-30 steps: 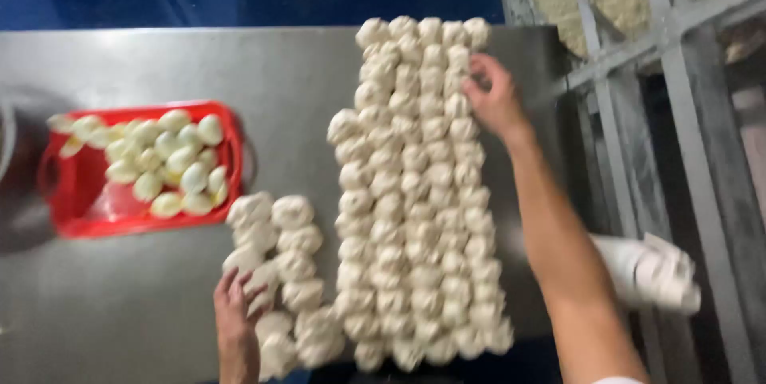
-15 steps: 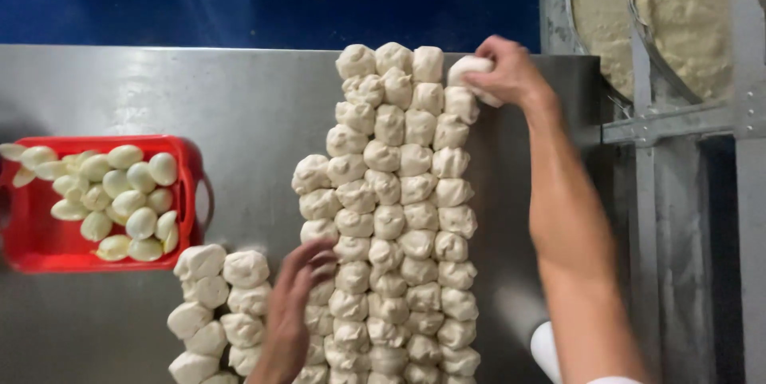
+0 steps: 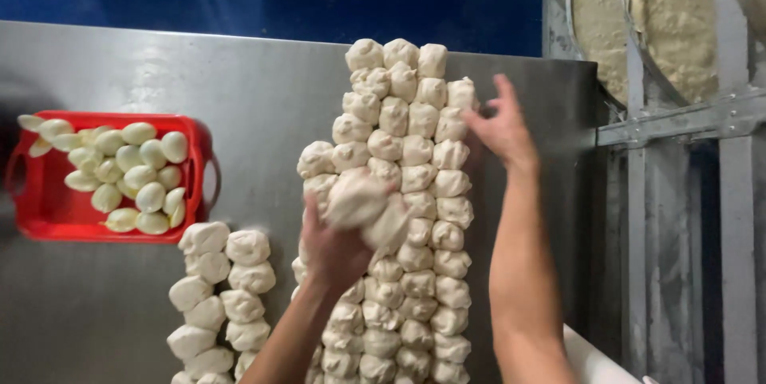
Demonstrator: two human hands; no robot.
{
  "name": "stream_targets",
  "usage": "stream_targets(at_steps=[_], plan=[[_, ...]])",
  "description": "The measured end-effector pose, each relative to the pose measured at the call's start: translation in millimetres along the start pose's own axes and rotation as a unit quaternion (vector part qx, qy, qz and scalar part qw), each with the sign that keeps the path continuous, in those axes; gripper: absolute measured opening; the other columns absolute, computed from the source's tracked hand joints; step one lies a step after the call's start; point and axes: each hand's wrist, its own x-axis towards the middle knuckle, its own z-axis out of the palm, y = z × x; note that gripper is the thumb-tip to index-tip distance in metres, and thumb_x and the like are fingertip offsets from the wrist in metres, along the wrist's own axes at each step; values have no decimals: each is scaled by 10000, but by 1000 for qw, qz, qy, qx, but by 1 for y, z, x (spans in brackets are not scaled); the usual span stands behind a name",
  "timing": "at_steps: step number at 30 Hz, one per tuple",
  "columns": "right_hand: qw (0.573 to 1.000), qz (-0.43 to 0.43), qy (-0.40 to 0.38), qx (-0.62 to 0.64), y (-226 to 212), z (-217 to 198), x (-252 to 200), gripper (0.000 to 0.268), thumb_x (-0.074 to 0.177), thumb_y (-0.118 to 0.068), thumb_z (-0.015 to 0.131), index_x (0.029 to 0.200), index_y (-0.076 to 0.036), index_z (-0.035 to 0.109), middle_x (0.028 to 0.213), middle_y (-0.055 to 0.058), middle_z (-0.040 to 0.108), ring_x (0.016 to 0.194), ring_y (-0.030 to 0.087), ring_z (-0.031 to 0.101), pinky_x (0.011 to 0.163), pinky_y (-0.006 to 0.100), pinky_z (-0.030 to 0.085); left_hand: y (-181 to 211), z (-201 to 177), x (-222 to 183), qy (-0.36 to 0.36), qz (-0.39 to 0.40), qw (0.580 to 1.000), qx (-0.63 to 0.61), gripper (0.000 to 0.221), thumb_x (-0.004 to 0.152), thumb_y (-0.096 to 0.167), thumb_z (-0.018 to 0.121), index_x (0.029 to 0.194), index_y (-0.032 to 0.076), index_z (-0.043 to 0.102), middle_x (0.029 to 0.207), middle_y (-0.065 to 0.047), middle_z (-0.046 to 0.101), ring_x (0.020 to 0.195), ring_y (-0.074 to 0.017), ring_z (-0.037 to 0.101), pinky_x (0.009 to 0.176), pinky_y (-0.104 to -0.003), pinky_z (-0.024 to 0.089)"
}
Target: Preparing and filling dough balls to make buns with meat and egg filling.
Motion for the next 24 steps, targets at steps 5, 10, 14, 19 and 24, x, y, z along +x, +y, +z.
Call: stream_targets(at_steps=[5, 10, 14, 19, 24], plan=[[993, 82, -45, 77, 24, 50, 21, 681, 691, -121, 799, 1322, -32, 559, 1183, 127, 689, 1070, 227, 656, 909, 365, 538, 27, -44, -120, 201, -16, 979, 24, 902, 977, 712, 164, 1522, 28, 383, 1455, -289, 518, 1343, -423, 501, 1140, -567, 345], [990, 78, -19, 117, 22, 6, 18, 519, 703, -89, 747, 1204, -42, 619, 1074, 91, 687, 959, 211, 668, 844, 368, 571, 57, -101, -198, 182, 15, 983, -18, 857, 994, 699, 208, 1521, 48, 392, 1460, -263, 507, 1332, -432, 483, 1121, -574, 335], [976, 53, -107, 179, -14, 43, -50, 488, 778, -53, 717, 1248, -46, 588, 1113, 90, 661, 975, 196, 656, 863, 353, 572, 132, -55, -261, 383, 5, 921, 78, 785, 962, 646, 221, 1460, 103, 495, 1393, -145, 614, 1316, -359, 547, 1104, -566, 392], [971, 7, -101, 214, -72, -7, -127, 453, 870, -7, 679, 1303, -49, 549, 1161, 89, 627, 995, 179, 641, 888, 334, 573, 223, -169, -293, 295, 112, 924, 219, 720, 1045, 605, 271, 1355, 34, 583, 1232, -147, 677, 1184, -306, 627, 1020, -466, 511], [970, -39, -47, 233, -175, -6, -252, 425, 963, 39, 640, 1358, -53, 511, 1210, 88, 594, 1015, 162, 627, 912, 317, 574, 259, -266, -195, 286, 93, 835, 461, 646, 1045, 530, 293, 1459, 73, 487, 1322, -188, 556, 1212, -328, 555, 1060, -494, 436]])
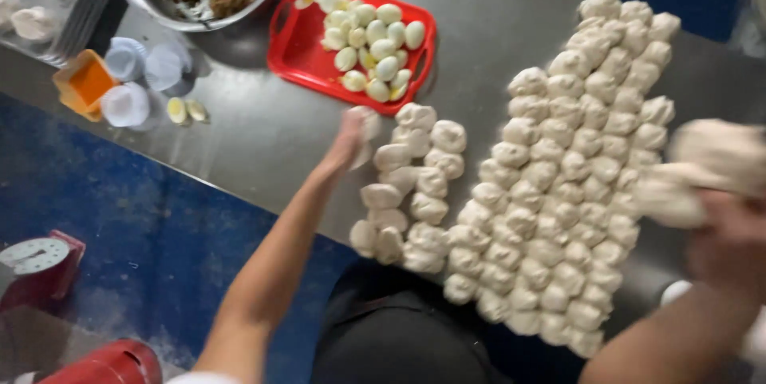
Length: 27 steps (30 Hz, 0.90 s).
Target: Preparing and filling dough balls to make buns with meat and egg filling.
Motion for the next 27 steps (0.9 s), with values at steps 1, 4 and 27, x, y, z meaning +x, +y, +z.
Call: stream_targets(at_steps=[1, 4, 27], plan=[[1000, -8, 9, 4, -17, 37, -25, 421, 982, 48, 632, 1369, -54, 503, 1219, 88, 587, 1019, 159, 624, 917, 313, 575, 8, 7, 5, -37, 17, 999, 30, 698, 1054, 551, 322, 1530, 41, 304, 1491, -164, 344, 1366, -300, 369, 1144, -470, 311], [990, 53, 25, -131, -63, 141, -78, 463, 940, 24, 617, 1387, -57, 525, 1185, 123, 643, 974, 190, 661, 850, 324, 591, 33, 11, -26, -51, 74, 992, 85, 825, 1044, 586, 353, 1603, 3, 180, 1648, -167, 235, 1520, -284, 262, 1238, -428, 222], [966, 127, -119, -191, -75, 213, -109, 543, 944, -127, 686, 1460, -76, 525, 1388, 143, 603, 1097, 215, 711, 840, 330, 613, 20, -11, -119, -106, -138, 984, -27, 742, 920, 621, 372, 1560, 245, 347, 1567, -21, 446, 1415, -259, 427, 1074, -567, 366]])
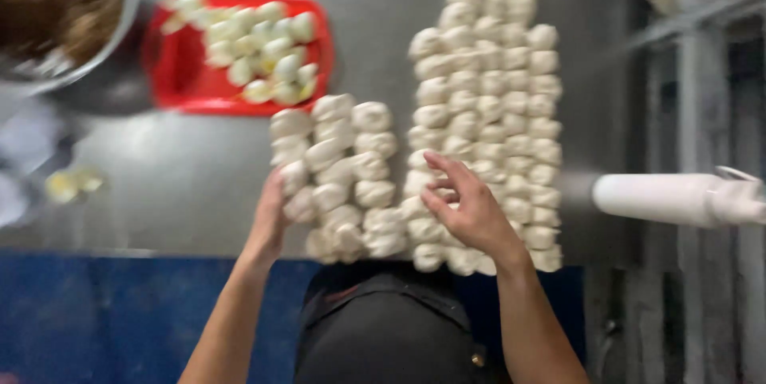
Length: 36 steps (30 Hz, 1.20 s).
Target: Preparing and filling dough balls to make buns with meat and egg filling.
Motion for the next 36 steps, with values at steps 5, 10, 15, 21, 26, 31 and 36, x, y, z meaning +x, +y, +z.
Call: stream_targets(at_steps=[5, 10, 15, 21, 26, 31, 36], plan=[[991, 8, 132, 6, 158, -123, 89, 681, 901, -120, 683, 1551, -105, 481, 1339, 145, 616, 1021, 208, 661, 859, 316, 570, 14, 40, -14, 159, 191, 931, 266, 649, 1045, 431, 385, 1549, 23, 371, 1563, -206, 437, 1447, -314, 416, 1181, -400, 315], [973, -52, 203, -96, 318, -221, 236, 892, 769, -66, 789, 1567, -42, 393, 1361, 174, 533, 1208, 289, 554, 994, 424, 477, 21, 117, 5, 118, 216, 924, 294, 640, 1040, 399, 391, 1561, 32, 334, 1596, -214, 379, 1482, -325, 355, 1197, -412, 276], [989, 62, 132, -20, 307, -229, 285, 665, 676, -59, 750, 1320, -48, 583, 1149, 107, 655, 1074, 230, 624, 936, 389, 507, 52, 224, 8, 28, 174, 940, 291, 644, 1027, 383, 404, 1583, 79, 288, 1652, -168, 305, 1509, -309, 307, 1207, -415, 239], [965, 11, 128, 228, 241, -280, 229, 498, 732, 0, 653, 1224, -43, 588, 1113, 95, 619, 1021, 191, 617, 890, 330, 547, 62, 320, 47, -130, 173, 953, 211, 624, 1061, 446, 379, 1564, 78, 352, 1611, -168, 427, 1472, -312, 429, 1179, -434, 350], [892, -50, 88, 441, 159, -276, 161, 604, 729, 19, 564, 1321, -80, 485, 1223, 115, 606, 1170, 255, 639, 1058, 443, 587, 63, 398, 97, -233, 154, 960, 19, 742, 1025, 614, 261, 1596, 144, 326, 1576, -135, 459, 1441, -316, 460, 1152, -515, 401], [961, -54, 21, 269, 197, -240, 147, 709, 889, -105, 718, 1540, -68, 440, 1497, 151, 557, 1384, 269, 545, 1171, 403, 490, 74, 401, 106, -315, -8, 901, -298, 802, 1000, 692, 222, 1602, 177, 341, 1582, -133, 442, 1405, -384, 470, 1126, -611, 421], [971, 172, 150, -70, 265, -225, 163, 911, 760, -220, 824, 1561, -164, 393, 1417, 157, 539, 1160, 308, 592, 958, 403, 537, 58, 314, 74, -264, -58, 926, -265, 832, 964, 718, 204, 1578, 182, 367, 1546, -138, 469, 1363, -407, 494, 1082, -631, 427]])
